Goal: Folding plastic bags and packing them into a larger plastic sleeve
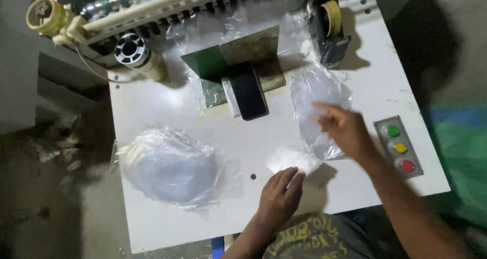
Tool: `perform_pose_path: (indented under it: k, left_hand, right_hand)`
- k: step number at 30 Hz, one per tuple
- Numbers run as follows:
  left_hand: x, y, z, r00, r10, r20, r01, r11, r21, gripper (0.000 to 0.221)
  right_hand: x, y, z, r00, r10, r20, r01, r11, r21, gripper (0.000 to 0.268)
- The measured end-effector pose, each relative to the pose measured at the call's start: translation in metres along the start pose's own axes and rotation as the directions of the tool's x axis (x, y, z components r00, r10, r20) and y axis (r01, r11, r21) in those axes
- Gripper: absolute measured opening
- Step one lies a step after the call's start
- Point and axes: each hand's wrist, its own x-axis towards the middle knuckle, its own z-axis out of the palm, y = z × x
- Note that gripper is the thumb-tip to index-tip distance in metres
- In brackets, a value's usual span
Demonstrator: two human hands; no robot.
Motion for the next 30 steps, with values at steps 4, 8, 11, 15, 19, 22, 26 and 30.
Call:
perform_pose_path:
  k: [4, 8, 11, 15, 19, 22, 26, 30]
  left_hand:
    - [-0.008, 0.006, 0.018, 1.0, -0.022, -0.006, 0.022, 0.995, -0.099, 0.012]
    - [0.001, 0.005, 0.022, 0.971, 0.025, 0.237, -0.048, 0.995, 0.092, 0.024]
    - [0.022, 0.024, 0.004, 0.98, -0.071, 0.184, 0.107, 0.976, -0.189, 0.023]
    - [0.045, 0.029, -0.03, 0.765, -0.37, 0.528, 0.607, 0.688, -0.398, 0.057]
    - [0.081, 0.013, -0.034, 0.717, -0.486, 0.499, 0.695, 0.555, -0.458, 0.078]
    - [0.113, 0.0, -0.016, 0.619, -0.562, 0.548, 0.73, 0.155, -0.666, 0.091]
    - [0.118, 0.0, 0.016, 0.54, -0.602, 0.588, 0.664, -0.125, -0.737, 0.087]
    - [0.122, 0.004, 0.011, 0.514, -0.629, 0.584, 0.612, -0.208, -0.763, 0.088]
  right_hand:
    - [-0.086, 0.027, 0.039, 0.974, 0.165, 0.154, -0.148, 0.982, -0.115, 0.025]
    - [-0.117, 0.078, 0.051, 0.993, 0.105, 0.06, -0.107, 0.994, 0.02, 0.015]
    - [-0.123, 0.101, 0.057, 0.989, 0.047, -0.138, -0.054, 0.998, -0.045, 0.033]
    - [-0.083, 0.092, 0.012, 0.993, -0.013, -0.115, -0.013, 0.975, -0.222, 0.096]
    - [-0.015, 0.066, -0.033, 0.971, -0.085, -0.222, 0.027, 0.967, -0.252, 0.07]
    - [0.036, 0.081, -0.035, 0.956, 0.029, -0.293, -0.076, 0.986, -0.151, 0.078]
    - [0.077, 0.099, -0.016, 0.981, 0.135, -0.14, -0.141, 0.99, -0.032, 0.063]
    - [0.078, 0.096, -0.02, 0.987, 0.101, -0.127, -0.046, 0.925, 0.378, 0.04]
